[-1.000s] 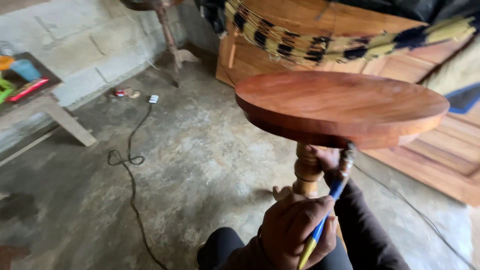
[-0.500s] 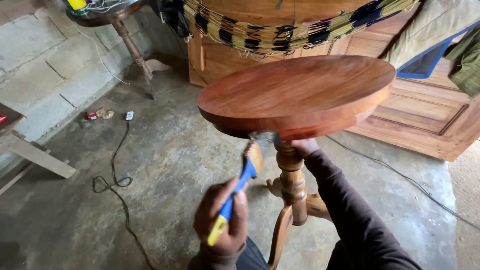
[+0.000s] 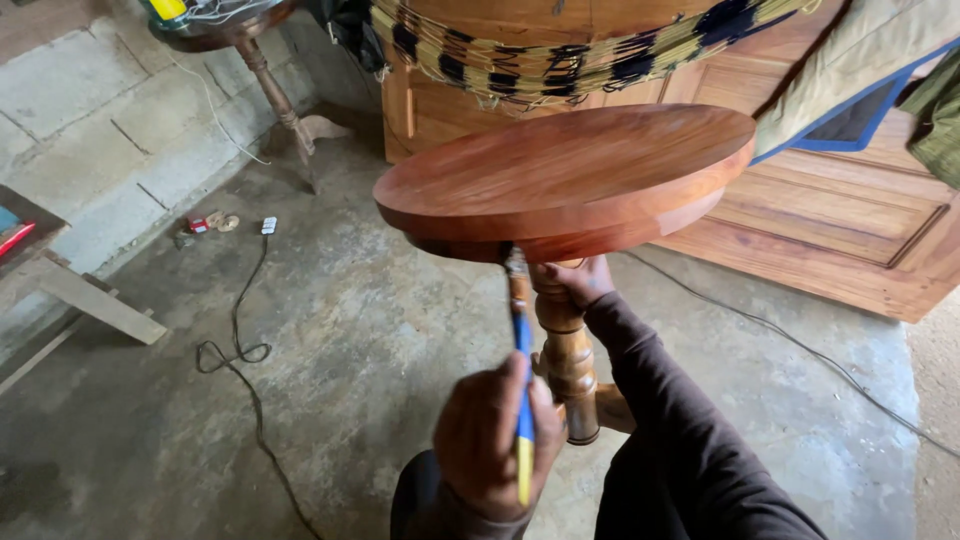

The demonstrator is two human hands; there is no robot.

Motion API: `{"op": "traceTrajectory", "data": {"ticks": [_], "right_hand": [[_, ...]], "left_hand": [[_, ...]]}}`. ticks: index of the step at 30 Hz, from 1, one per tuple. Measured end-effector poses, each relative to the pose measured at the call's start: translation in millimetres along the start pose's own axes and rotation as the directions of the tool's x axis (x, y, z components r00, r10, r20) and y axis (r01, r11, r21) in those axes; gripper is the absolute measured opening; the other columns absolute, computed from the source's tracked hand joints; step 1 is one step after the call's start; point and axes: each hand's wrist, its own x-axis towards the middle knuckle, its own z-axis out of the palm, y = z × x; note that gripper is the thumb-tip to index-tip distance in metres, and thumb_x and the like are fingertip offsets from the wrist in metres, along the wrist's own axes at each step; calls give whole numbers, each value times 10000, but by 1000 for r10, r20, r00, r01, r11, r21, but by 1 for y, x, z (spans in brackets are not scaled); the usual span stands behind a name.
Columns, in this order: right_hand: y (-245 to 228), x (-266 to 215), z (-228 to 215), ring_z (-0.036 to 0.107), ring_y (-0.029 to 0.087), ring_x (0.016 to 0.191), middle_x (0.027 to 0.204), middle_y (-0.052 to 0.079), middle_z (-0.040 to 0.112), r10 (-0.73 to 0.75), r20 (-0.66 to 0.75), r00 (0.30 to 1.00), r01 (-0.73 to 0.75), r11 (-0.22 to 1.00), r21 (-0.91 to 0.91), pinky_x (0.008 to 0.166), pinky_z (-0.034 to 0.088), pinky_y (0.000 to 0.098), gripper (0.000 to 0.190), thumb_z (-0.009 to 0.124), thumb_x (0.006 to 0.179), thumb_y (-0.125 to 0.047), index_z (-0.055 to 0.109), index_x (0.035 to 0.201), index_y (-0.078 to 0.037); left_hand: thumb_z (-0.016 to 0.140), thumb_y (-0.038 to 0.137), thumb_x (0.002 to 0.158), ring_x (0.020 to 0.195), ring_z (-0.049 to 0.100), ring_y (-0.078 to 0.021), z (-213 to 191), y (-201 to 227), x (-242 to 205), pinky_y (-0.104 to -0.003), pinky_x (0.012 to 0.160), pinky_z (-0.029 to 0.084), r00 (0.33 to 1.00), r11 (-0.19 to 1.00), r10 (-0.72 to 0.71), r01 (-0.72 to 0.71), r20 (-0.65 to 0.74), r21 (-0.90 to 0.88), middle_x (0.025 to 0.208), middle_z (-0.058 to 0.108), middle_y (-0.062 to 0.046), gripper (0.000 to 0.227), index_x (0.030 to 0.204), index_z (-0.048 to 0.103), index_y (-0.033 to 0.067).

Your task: Varnish a round wooden table with a paintbrush.

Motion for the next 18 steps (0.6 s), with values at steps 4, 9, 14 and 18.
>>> {"op": "traceTrajectory", "data": {"ticks": [4, 9, 14, 18], "right_hand": [[10, -6, -12, 554, 109, 798, 943, 39, 612, -186, -90, 978, 156, 951, -266, 683, 466, 266, 410, 840, 858, -104, 543, 1108, 30], [-7, -13, 12, 446, 108, 577, 744, 46, 552, 39, -18, 999, -35, 985, 170, 494, 357, 263, 350, 842, 847, -105, 557, 993, 37], [-8, -9, 14, 454, 121, 560, 732, 60, 567, 50, 12, 999, -51, 976, 210, 481, 361, 277, 369, 852, 834, -135, 567, 998, 32], [-6, -7, 11, 470, 121, 589, 768, 64, 587, 20, 5, 1000, -21, 979, 205, 511, 374, 274, 419, 868, 820, -143, 567, 1059, 23]], "left_hand": [[709, 65, 964, 819, 710, -294, 24, 36, 7, -375, 739, 595, 990, 990, 137, -136, 16, -31, 954, 696, -138, 292, 1220, 608, -35], [743, 48, 995, 852, 693, -297, 54, 62, 2, -388, 788, 582, 970, 972, 204, -184, 133, -149, 1013, 699, -153, 333, 1270, 585, -54], [776, 65, 983, 837, 693, -273, 60, 63, 2, -376, 778, 581, 970, 963, 209, -182, 126, -198, 982, 697, -113, 357, 1275, 597, -35], [761, 86, 955, 816, 713, -284, 52, 47, 6, -370, 741, 588, 989, 983, 129, -117, 74, -144, 936, 705, -117, 333, 1237, 623, -24]]}}
